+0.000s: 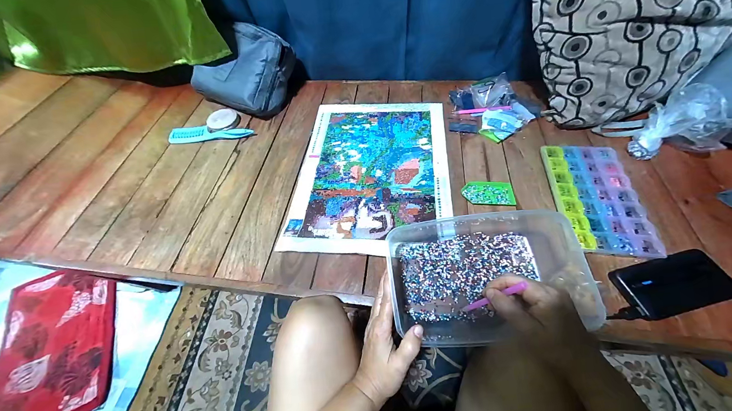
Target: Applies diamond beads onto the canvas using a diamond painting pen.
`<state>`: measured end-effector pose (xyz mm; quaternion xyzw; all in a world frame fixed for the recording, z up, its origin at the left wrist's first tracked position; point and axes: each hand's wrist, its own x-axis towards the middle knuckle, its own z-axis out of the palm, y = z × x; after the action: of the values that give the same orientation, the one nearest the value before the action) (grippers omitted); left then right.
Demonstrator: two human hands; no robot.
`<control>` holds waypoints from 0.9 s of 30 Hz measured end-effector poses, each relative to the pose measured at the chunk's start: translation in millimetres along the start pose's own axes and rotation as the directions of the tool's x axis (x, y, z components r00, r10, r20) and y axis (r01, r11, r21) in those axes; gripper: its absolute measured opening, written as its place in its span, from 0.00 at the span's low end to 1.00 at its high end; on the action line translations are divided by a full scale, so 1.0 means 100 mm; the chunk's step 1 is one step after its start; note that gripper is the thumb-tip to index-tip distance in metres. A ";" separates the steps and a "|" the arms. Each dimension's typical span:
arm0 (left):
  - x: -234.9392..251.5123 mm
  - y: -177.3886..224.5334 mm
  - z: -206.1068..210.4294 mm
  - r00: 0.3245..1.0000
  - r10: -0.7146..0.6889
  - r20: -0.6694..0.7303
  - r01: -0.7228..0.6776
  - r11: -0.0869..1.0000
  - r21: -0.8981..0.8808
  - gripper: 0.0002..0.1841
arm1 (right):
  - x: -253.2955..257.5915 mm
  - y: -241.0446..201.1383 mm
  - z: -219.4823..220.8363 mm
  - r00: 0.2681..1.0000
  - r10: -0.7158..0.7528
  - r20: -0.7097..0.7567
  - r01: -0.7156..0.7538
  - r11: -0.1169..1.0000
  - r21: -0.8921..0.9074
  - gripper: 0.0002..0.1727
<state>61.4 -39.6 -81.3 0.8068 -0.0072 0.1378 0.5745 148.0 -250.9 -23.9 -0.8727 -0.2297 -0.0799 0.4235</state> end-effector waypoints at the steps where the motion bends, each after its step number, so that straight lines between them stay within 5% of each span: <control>1: 0.00 0.00 0.00 1.000 0.002 -0.003 -0.002 1.000 0.001 0.48 | 0.00 0.00 0.00 1.000 -0.002 -0.002 0.002 1.000 -0.001 0.18; 14: -0.01 -0.01 0.01 1.000 -0.018 -0.018 0.019 0.999 0.027 0.48 | 0.01 0.04 -0.01 0.992 0.122 -0.019 -0.115 0.968 0.222 0.14; 22: 0.02 0.00 0.03 0.999 0.003 -0.036 -0.004 1.000 -0.022 0.47 | 0.21 -0.13 -0.17 0.921 0.385 0.050 -0.312 0.656 0.688 0.14; 27: 0.04 0.05 0.01 0.999 0.021 -0.048 -0.025 0.995 -0.093 0.43 | 0.51 -0.20 -0.19 0.889 0.454 0.060 -0.326 0.534 0.780 0.20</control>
<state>64.9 -41.4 -76.0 0.7754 -0.0093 0.1628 0.6101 184.2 -238.4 19.1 -0.6255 -0.0080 0.0577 0.7781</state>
